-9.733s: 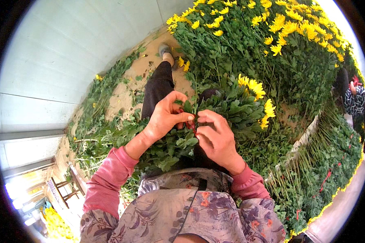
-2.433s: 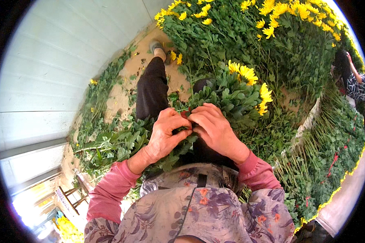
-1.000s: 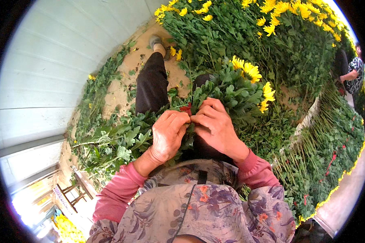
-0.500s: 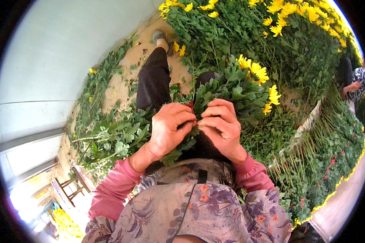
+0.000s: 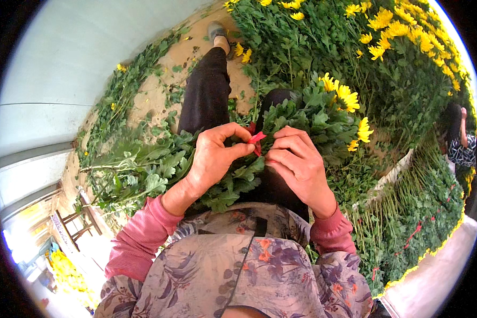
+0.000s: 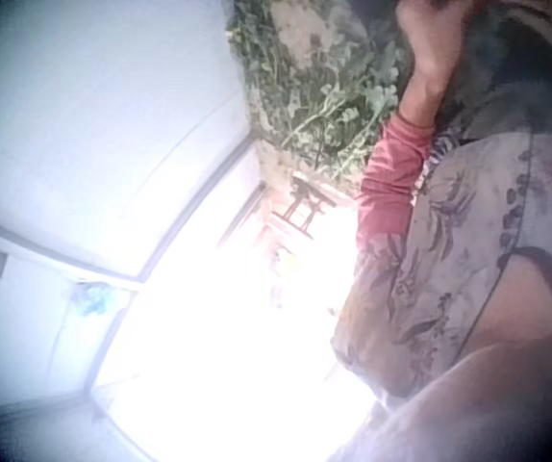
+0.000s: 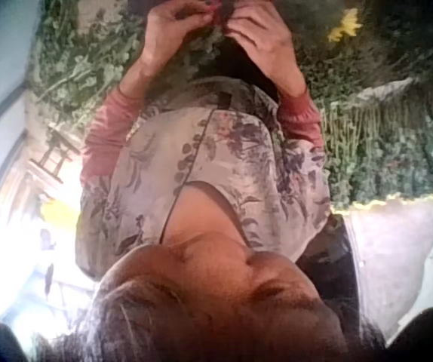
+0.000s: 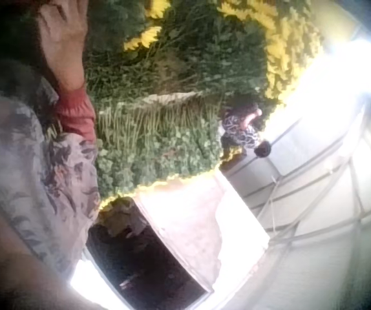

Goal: The person gathers yellow flowers into bundles and ties them with red ribbons while sitting on the floor surrounded by flower stems.

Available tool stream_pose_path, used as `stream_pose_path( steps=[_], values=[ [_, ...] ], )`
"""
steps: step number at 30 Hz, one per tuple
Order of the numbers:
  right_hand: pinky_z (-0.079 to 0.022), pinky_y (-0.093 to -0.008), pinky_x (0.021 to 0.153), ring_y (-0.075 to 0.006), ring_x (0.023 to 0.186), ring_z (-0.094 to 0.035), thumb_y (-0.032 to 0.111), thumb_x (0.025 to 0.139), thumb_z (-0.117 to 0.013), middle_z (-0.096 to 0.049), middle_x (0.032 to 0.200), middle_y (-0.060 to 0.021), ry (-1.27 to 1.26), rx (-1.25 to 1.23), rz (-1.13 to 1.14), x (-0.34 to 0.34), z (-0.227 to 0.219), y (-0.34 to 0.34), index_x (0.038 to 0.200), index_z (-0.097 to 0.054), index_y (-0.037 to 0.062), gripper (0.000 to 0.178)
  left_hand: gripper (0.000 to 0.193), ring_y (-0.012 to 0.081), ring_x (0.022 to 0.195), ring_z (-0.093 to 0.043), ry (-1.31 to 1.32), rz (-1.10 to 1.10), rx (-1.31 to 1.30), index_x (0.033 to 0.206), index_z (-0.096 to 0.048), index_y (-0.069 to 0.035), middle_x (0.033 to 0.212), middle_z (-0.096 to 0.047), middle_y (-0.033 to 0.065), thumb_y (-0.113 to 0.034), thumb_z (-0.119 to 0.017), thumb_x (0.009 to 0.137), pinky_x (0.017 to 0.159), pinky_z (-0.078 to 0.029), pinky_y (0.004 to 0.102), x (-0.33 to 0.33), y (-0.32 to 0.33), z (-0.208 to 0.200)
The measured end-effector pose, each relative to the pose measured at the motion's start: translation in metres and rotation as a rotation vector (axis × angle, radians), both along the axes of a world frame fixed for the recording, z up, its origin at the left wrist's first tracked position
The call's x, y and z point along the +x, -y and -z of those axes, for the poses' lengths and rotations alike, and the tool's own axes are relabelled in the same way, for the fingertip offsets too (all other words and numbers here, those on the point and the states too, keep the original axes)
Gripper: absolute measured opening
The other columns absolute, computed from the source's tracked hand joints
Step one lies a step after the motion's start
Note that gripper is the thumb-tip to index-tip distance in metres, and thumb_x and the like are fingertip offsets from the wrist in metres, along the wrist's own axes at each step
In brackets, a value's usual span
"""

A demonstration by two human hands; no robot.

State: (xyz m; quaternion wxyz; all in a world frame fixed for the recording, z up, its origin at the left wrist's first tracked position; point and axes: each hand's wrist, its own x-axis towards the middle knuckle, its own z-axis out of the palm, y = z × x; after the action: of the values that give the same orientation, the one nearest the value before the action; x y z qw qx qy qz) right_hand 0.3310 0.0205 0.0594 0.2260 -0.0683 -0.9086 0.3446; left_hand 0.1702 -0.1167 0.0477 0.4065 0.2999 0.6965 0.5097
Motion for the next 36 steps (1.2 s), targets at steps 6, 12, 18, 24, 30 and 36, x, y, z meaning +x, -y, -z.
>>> stream_pose_path(
  steps=[6,12,18,24,30,36],
  values=[
    [-0.048,-0.0388,0.076,-0.0280,0.091,-0.058,-0.001,0.068,-0.070,-0.057,0.091,-0.0054,-0.024,0.087,0.141,-0.016,-0.003,0.010,0.084,-0.059,0.0062,0.021,0.010,0.0068,0.082,-0.058,-0.090,0.045,0.076,0.088,-0.066,0.001,0.084,-0.067,0.0021,0.004,-0.067,0.078,0.077,-0.047,0.0237,0.008,0.003,0.009],
    [-0.043,-0.0422,0.092,-0.0241,0.098,-0.058,0.003,0.072,-0.069,-0.062,0.089,-0.0017,-0.025,-0.101,0.000,-0.025,0.002,0.003,0.083,-0.061,0.0094,0.015,0.009,0.0081,0.081,-0.059,0.029,-0.066,0.087,0.085,-0.066,0.002,0.082,-0.066,0.0015,0.007,-0.066,0.078,0.076,-0.047,0.0235,0.011,0.007,0.007],
    [-0.033,-0.0474,0.107,-0.0225,0.100,-0.058,0.005,0.079,-0.068,-0.064,0.088,0.0003,0.170,-0.113,-0.154,0.005,-0.007,-0.001,0.085,-0.061,0.0120,0.011,0.006,0.0087,0.081,-0.060,0.006,-0.039,0.096,0.083,-0.067,0.001,0.083,-0.067,0.0027,0.005,-0.068,0.079,0.076,-0.048,0.0237,0.011,0.003,0.020],
    [-0.037,-0.0480,0.104,-0.0261,0.104,-0.059,0.006,0.079,-0.070,-0.064,0.104,-0.0038,-0.008,-0.230,-0.036,-0.002,0.004,-0.005,0.087,-0.060,0.0099,0.012,0.011,0.0117,0.088,-0.061,0.498,0.059,0.203,0.088,-0.062,-0.003,0.087,-0.066,0.0039,0.005,-0.067,0.081,0.084,-0.048,0.0274,-0.009,-0.011,0.009],
    [-0.045,-0.0385,0.093,-0.0298,0.105,-0.059,0.002,0.078,-0.071,-0.062,0.112,-0.0086,-0.094,-0.377,0.163,-0.011,0.015,0.018,0.089,-0.066,0.0063,0.014,0.014,0.0118,0.084,-0.063,0.112,0.074,0.092,0.091,-0.062,0.002,0.082,-0.064,0.0054,0.002,-0.068,0.078,0.073,-0.050,0.0286,-0.003,-0.011,0.007],
    [-0.044,-0.0452,0.097,-0.0281,0.095,-0.063,0.003,0.078,-0.070,-0.065,0.100,-0.0075,-0.095,-0.178,0.202,-0.017,0.014,0.016,0.092,-0.066,0.0069,0.015,0.017,0.0164,0.080,-0.063,-0.187,0.253,0.104,0.092,-0.066,0.001,0.082,-0.065,0.0094,0.000,-0.068,0.075,0.075,-0.050,0.0314,-0.005,-0.009,-0.001]
  ],
)
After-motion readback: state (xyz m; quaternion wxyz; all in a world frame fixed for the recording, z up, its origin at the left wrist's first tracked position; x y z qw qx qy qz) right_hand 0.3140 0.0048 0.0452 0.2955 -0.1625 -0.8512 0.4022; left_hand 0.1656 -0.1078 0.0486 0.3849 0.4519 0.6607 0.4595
